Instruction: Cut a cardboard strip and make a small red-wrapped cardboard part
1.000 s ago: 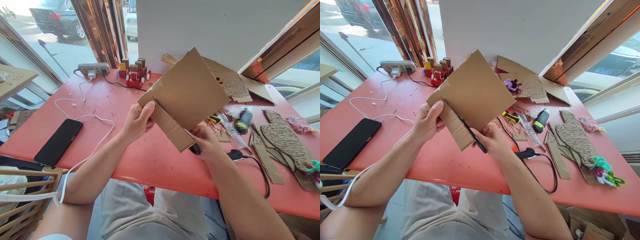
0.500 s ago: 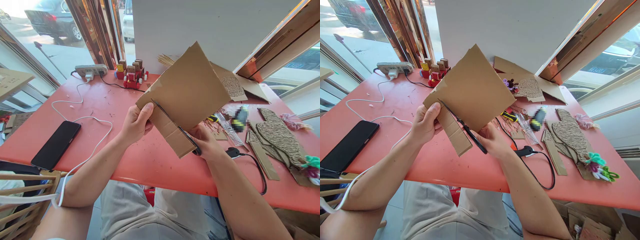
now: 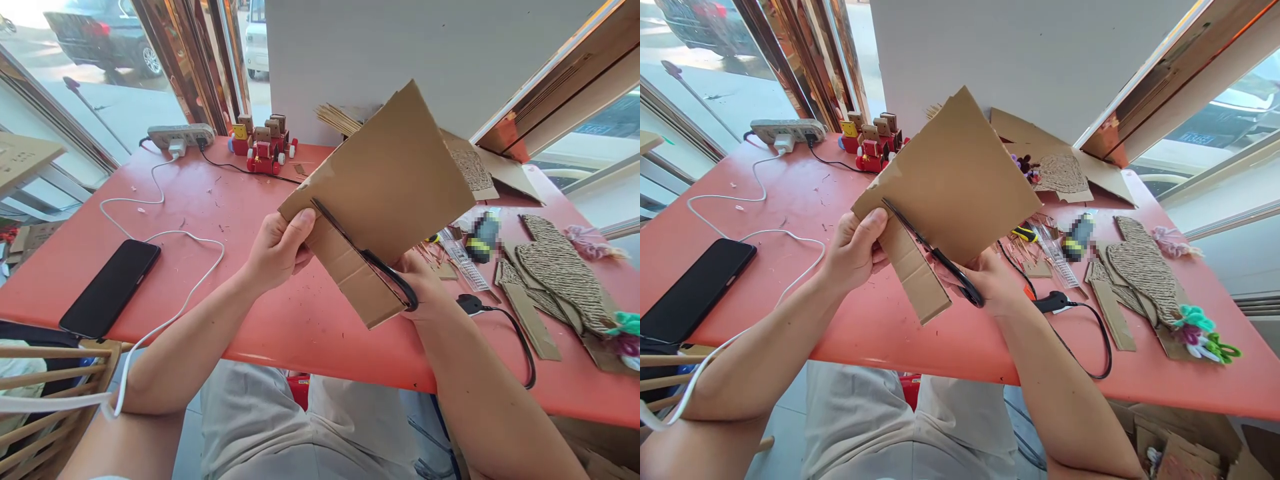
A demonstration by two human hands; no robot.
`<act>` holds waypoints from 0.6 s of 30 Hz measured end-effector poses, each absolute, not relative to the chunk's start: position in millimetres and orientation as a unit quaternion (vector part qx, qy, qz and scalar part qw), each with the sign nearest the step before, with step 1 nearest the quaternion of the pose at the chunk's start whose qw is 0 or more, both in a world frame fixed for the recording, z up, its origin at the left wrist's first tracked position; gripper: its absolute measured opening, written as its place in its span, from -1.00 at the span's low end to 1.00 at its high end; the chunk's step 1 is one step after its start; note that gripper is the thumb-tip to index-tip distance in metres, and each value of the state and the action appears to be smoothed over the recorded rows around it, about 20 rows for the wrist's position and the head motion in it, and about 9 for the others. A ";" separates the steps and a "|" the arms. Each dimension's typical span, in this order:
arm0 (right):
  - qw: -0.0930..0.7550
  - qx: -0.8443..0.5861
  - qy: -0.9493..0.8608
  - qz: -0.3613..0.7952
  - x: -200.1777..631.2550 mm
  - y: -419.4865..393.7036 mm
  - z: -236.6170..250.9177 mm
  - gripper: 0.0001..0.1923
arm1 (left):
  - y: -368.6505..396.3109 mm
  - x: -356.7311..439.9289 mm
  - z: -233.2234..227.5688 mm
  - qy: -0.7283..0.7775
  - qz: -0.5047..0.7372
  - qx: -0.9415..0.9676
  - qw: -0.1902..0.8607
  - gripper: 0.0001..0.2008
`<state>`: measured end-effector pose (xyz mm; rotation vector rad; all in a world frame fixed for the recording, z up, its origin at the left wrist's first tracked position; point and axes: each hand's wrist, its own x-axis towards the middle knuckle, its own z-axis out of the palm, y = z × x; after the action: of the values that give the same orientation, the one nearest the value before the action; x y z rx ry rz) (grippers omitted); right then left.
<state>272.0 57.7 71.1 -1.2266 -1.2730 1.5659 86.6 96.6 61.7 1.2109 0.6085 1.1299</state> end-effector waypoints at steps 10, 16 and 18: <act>0.395 -0.482 -0.538 0.568 274.3 54.2 69.5 -0.36 | 96.2 86.4 61.4 0.258 0.499 0.530 0.635 -0.20; 0.448 -0.455 -0.534 0.554 278.1 58.3 50.7 -0.26 | 95.5 89.5 59.7 0.266 0.529 0.510 0.624 -0.25; 0.437 -0.463 -0.551 0.539 277.9 57.1 52.3 -0.26 | 95.1 90.3 59.6 0.272 0.541 0.502 0.617 -0.25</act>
<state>277.9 57.1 52.3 -1.1523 -1.3695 1.3412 90.3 95.1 59.6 1.1553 0.6265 1.2459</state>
